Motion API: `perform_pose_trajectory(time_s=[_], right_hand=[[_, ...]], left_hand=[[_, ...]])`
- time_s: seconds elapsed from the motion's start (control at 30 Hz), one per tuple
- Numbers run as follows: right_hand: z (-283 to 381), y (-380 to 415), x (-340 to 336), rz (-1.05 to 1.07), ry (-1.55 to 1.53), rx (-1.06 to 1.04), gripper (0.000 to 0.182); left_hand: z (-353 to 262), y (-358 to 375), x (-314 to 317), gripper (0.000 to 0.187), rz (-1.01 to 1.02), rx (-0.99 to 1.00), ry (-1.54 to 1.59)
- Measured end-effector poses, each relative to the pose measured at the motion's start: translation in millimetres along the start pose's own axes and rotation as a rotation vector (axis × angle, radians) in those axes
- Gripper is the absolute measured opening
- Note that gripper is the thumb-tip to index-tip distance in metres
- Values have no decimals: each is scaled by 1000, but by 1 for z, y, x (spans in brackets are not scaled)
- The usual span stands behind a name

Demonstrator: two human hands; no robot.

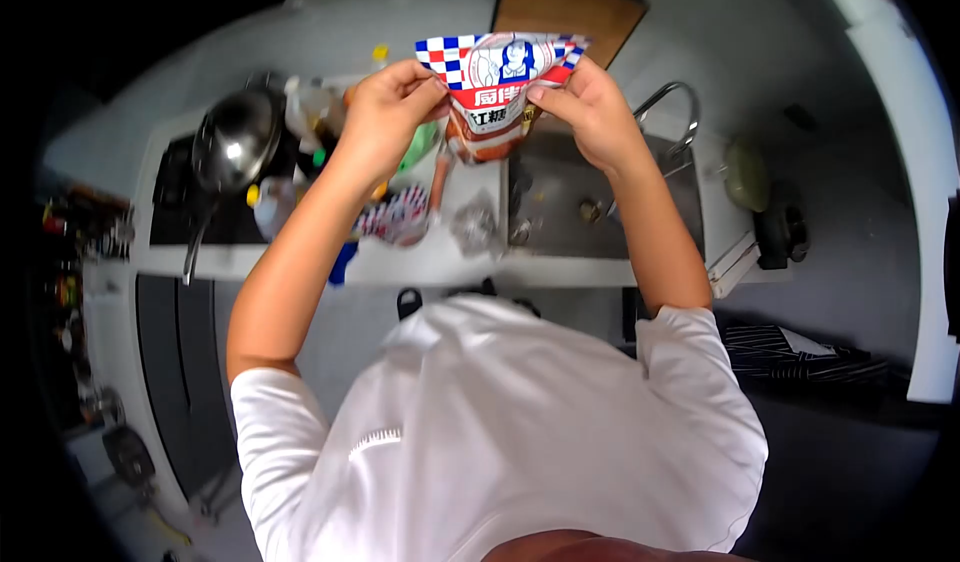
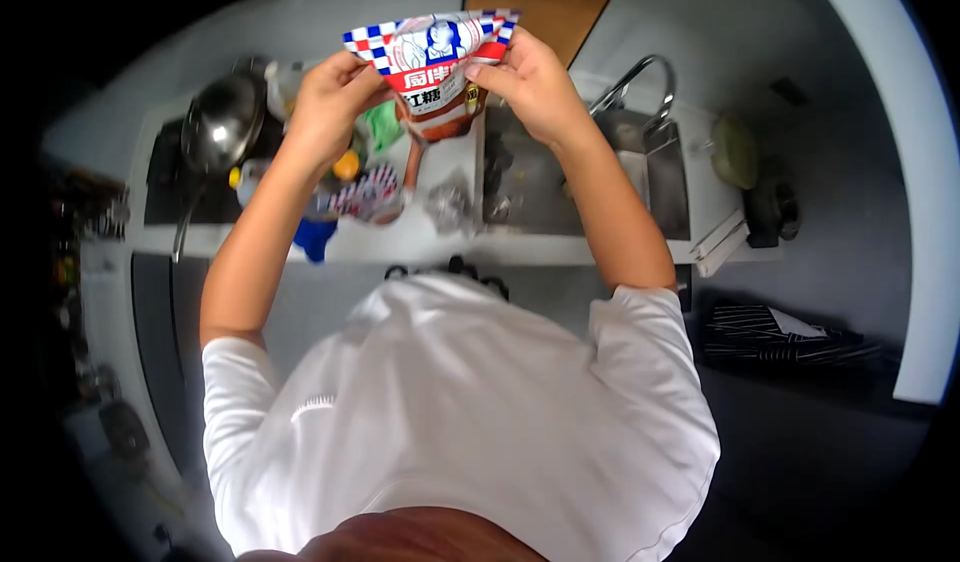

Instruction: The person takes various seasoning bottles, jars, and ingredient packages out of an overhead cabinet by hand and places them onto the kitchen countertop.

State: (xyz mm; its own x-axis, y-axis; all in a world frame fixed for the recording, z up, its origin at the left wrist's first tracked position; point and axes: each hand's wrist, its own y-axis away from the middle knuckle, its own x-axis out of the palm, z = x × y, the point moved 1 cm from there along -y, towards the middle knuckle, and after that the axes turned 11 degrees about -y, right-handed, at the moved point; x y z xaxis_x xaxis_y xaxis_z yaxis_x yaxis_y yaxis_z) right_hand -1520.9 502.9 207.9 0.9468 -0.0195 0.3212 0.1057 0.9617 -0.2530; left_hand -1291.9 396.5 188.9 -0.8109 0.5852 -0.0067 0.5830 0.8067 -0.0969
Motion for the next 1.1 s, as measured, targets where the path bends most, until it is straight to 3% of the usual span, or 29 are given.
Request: perform_pose_trajectory(time_s=[0.1,0.2,0.3,0.33,0.37,0.43,0.5,0.57,0.67,0.7,0.77,0.8,0.9,1.1], right_hand=[[-72,13,-12,18,148,180,27],[-145,22,-37,-32,150,267,24],[-191,33,-48,-96,176,305,23],[-200,34,-50,-120,248,317,23],[-209,35,-51,-143,318,327,22],[-223,29,-41,-175,245,258,21],[-236,20,-38,-205,360,284,21],[-251,11,-32,-170,488,263,22],[-288,5,-8,-249,86,166,20],[-304,4,-9,-245,84,163,20],[-349,7,-22,-172,363,210,17],[-355,10,-19,-157,293,323,16],[-365,17,-21,-156,396,368,17],[-387,22,-50,-38,466,310,15]], left_hand=[[77,15,-16,20,0,-114,-11],[105,27,-34,23,-124,-289,-38],[131,50,-66,28,-246,-189,-385],[135,58,-75,29,-302,-68,-616],[141,67,-76,29,-302,-71,-620],[126,90,-75,25,-330,-107,-921],[141,98,-78,27,-281,-10,-1058],[143,101,-72,29,-104,50,-1268],[167,91,-72,25,-37,3,-1324],[171,88,-72,23,21,-51,-1345],[171,85,-69,18,12,-87,-1342],[170,84,-68,18,11,-86,-1339],[168,84,-70,18,33,-98,-1335],[166,82,-71,16,53,-116,-1335]])
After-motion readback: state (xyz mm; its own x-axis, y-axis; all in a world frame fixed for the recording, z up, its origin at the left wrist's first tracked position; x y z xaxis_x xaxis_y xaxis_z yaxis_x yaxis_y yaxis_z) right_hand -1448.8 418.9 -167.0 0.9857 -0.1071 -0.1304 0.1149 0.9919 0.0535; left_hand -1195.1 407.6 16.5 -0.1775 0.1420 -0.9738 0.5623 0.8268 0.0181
